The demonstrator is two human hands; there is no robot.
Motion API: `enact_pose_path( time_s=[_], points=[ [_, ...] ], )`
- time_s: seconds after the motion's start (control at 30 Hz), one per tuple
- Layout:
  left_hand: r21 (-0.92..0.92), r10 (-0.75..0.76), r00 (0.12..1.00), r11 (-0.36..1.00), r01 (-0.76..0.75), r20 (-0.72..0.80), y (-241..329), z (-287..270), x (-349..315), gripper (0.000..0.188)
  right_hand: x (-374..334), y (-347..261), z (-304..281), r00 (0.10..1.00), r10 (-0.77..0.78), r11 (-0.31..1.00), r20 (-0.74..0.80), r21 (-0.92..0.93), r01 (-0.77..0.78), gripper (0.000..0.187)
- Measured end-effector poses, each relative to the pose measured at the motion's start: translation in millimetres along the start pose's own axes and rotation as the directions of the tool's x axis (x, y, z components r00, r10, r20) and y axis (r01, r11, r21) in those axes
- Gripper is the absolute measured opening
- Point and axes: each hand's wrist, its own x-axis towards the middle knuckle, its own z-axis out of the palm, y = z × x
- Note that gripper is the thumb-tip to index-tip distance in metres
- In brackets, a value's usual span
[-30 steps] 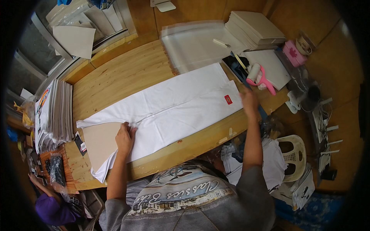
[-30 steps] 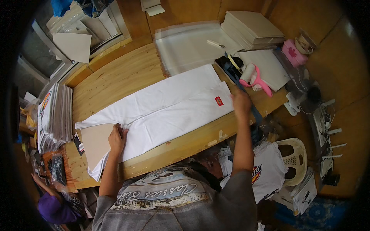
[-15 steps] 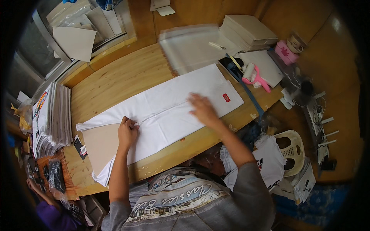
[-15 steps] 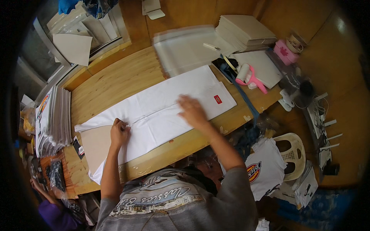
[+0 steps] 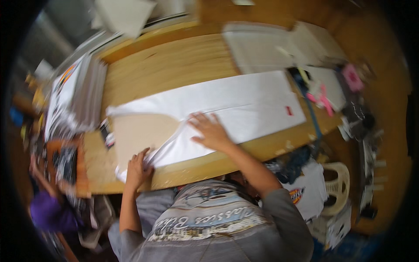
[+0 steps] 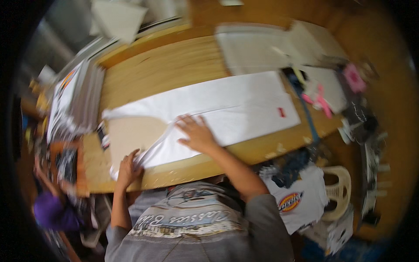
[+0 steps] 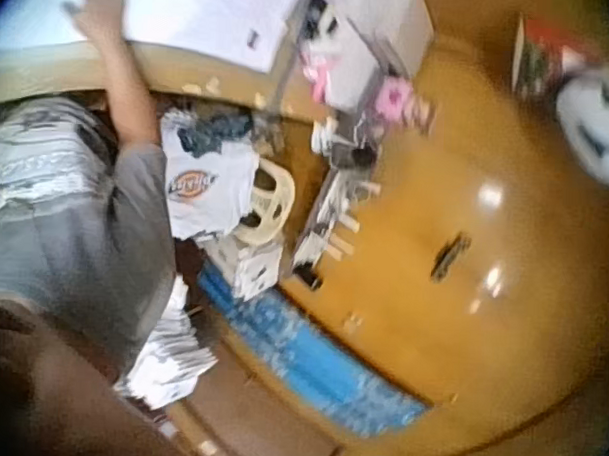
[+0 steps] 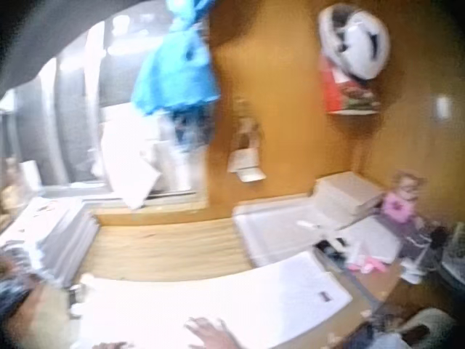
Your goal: The person folds white t-shirts on a wooden table using a cardboard template to ensure consistent sizing. They attach tags to the folded shirts, place them into clear plastic bags, and stack the packaged items on a nearby chair.
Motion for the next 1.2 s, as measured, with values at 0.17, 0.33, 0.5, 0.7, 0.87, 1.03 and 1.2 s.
enact_pose_path(
  time_s=[0.17,0.33,0.5,0.7,0.87,1.03,1.2],
  points=[
    [0.027,-0.221,0.929,0.971,0.239,-0.296,-83.2,-19.8,-63.3,0.048,0.5,-6.6,-6.9,0.996,0.052,0.991,0.077,-0.126,-0.042,0.056],
    [-0.401,-0.490,0.717,0.861,0.311,-0.496,-101.5,13.2,-69.5,0.043,3.7,-13.0,-7.2,0.996,0.012,0.989,0.086,-0.150,0.001,0.054],
    [-0.239,-0.341,0.763,0.939,0.248,-0.549,-75.2,8.3,-57.7,0.052,1.5,-10.2,-7.7,0.995,0.032,0.986,0.094,-0.164,-0.016,0.054],
    [-0.009,-0.321,0.580,0.880,0.475,-0.749,-103.5,5.5,-34.5,0.041,2.7,-12.5,-6.5,0.996,0.014,0.987,0.086,-0.163,0.000,0.054],
    [-0.301,-0.658,0.287,0.630,0.716,-0.696,-93.4,-0.9,-37.8,0.054,1.0,-10.4,-4.3,0.997,0.021,0.985,0.078,-0.173,-0.008,0.054],
    [-0.734,-0.897,0.324,0.436,0.521,-0.302,-53.3,8.3,-50.6,0.068,0.2,-11.3,-5.6,0.997,0.026,0.986,0.076,-0.166,-0.013,0.054],
    [-0.930,-0.938,0.217,0.314,0.191,-0.272,-75.0,24.1,-15.1,0.067,1.3,-11.7,-5.2,0.997,0.017,0.986,0.072,-0.169,-0.005,0.055]
  ],
)
